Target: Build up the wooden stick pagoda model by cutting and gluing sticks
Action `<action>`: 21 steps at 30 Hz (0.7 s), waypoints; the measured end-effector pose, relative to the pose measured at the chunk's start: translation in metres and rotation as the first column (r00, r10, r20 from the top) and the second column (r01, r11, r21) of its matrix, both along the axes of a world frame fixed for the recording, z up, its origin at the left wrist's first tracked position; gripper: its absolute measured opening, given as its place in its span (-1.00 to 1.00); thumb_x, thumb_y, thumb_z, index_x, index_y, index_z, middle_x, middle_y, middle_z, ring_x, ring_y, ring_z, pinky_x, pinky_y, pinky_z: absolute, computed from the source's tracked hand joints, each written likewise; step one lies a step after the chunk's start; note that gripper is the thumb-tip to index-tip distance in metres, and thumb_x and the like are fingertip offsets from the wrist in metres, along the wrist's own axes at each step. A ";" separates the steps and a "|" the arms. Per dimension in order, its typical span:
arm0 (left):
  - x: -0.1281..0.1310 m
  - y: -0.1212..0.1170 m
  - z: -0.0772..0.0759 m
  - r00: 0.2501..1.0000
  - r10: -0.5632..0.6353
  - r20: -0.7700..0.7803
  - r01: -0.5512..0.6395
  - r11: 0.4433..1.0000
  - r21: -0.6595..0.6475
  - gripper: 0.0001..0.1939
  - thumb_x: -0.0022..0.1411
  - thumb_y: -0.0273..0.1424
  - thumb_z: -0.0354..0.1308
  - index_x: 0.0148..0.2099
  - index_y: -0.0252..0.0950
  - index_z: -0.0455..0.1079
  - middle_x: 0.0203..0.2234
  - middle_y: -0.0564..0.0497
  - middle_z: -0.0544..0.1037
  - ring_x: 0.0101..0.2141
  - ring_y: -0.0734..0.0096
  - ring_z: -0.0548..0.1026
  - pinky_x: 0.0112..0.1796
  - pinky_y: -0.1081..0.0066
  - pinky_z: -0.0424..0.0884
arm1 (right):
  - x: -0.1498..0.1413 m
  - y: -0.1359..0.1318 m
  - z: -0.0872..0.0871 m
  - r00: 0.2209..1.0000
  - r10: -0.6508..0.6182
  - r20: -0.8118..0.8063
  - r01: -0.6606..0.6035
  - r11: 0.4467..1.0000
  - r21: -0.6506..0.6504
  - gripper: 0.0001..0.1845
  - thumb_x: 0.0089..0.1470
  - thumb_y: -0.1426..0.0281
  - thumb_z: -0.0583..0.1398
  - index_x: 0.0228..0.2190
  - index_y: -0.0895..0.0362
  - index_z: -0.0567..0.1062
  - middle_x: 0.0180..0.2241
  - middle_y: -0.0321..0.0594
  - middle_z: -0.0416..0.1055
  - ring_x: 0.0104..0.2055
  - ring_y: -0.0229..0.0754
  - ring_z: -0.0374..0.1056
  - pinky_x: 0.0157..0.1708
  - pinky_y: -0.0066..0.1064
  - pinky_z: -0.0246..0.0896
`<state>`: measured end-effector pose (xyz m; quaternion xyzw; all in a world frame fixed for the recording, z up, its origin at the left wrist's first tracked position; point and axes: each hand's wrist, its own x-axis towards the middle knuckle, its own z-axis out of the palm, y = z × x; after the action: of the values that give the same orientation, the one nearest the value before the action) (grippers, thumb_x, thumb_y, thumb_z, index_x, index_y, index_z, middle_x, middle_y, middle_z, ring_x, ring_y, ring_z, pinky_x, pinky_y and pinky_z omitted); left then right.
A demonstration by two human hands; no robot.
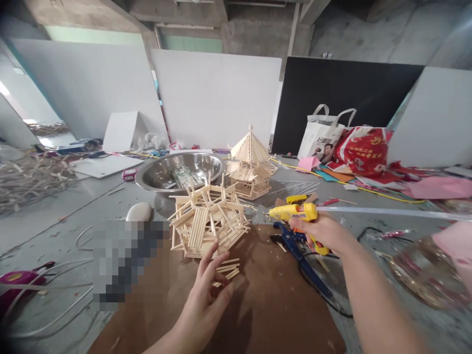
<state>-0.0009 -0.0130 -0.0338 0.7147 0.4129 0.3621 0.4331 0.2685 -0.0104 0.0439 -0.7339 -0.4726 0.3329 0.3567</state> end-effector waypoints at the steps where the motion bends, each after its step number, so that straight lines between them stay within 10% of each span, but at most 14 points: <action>1: 0.000 0.000 0.000 1.000 -0.003 0.000 0.003 1.000 0.003 -0.61 0.11 -0.39 -0.06 0.03 -0.13 0.11 0.15 -0.08 -0.17 -0.42 0.58 0.36 -0.40 0.44 0.41 | 0.004 0.002 -0.001 0.999 -0.031 -0.016 0.031 0.999 0.010 -0.63 -0.23 0.09 0.17 -0.50 0.16 0.38 -0.79 -0.42 0.17 -0.77 -0.42 0.06 -0.81 -0.59 -0.09; 13: 0.000 0.004 0.003 0.996 0.086 0.037 -0.088 0.995 0.053 -0.66 0.10 -0.39 -0.04 -0.03 -0.12 0.14 0.11 -0.07 -0.11 -0.46 0.61 0.38 -0.50 0.49 0.40 | 0.045 0.027 -0.036 0.867 -0.268 -0.419 0.346 0.931 0.119 -0.73 -0.21 0.31 0.23 -0.40 0.15 0.35 -0.62 -0.35 0.34 -0.71 -0.37 0.21 -0.75 -0.54 0.16; 21: 0.001 0.004 0.004 0.990 0.124 0.064 -0.125 0.992 0.019 -0.68 0.09 -0.37 -0.04 -0.05 -0.18 0.16 0.11 -0.08 -0.12 -0.47 0.64 0.36 -0.49 0.51 0.39 | 0.072 0.028 -0.066 0.864 -0.339 -0.371 0.389 0.919 0.067 -0.71 -0.25 0.29 0.24 -0.42 0.19 0.37 -0.62 -0.26 0.40 -0.66 -0.28 0.29 -0.68 -0.47 0.21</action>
<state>0.0002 -0.0089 -0.0293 0.6809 0.4388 0.4154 0.4139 0.3405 0.0173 -0.0218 -0.7116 -0.2757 0.3515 0.5423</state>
